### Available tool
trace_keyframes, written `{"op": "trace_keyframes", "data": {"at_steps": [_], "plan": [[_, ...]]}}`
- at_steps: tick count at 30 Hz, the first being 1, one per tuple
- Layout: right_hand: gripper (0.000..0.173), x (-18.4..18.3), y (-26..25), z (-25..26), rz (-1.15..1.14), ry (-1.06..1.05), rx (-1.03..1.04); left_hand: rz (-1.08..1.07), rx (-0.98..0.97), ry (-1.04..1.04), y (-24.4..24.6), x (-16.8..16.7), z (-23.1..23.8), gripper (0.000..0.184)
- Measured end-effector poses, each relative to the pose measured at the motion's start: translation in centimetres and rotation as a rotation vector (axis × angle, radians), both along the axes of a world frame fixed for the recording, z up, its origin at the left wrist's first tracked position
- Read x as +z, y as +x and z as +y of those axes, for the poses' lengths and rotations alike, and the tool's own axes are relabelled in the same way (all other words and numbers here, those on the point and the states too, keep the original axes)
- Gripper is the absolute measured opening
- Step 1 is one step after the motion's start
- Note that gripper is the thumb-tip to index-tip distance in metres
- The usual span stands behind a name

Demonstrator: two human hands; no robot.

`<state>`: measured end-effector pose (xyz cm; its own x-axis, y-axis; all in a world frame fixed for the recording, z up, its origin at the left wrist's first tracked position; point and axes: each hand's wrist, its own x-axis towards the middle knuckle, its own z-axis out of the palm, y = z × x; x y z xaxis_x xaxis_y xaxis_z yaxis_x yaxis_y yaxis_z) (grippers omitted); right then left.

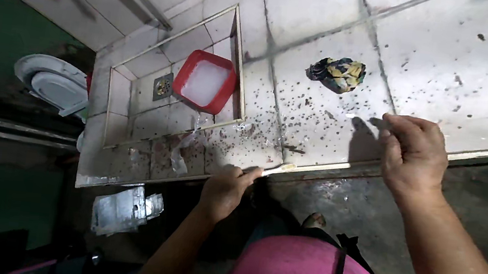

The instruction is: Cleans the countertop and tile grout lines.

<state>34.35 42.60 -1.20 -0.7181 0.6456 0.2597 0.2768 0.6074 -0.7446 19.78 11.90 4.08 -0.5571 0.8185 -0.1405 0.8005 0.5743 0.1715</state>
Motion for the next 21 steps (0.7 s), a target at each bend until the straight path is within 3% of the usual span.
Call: {"op": "trace_keyframes", "data": {"at_steps": [6,13,19,21], "plan": [[0.034,0.1,-0.7,0.6,-0.025,-0.012,0.010,0.016,0.083,0.049,-3.9,-0.5,2.7,0.036],[0.041,-0.5,-2.0,4.3,-0.060,0.049,-0.080,-0.081,0.108,-0.074,0.3,0.4,1.4,0.038],[0.044,-0.6,-3.0,3.6,-0.169,0.122,-0.129,0.006,0.185,0.009,-3.2,-0.5,5.1,0.041],[0.044,-0.6,-2.9,3.5,-0.175,0.111,-0.129,-0.048,0.251,-0.067,-2.2,0.6,5.2,0.046]]}}
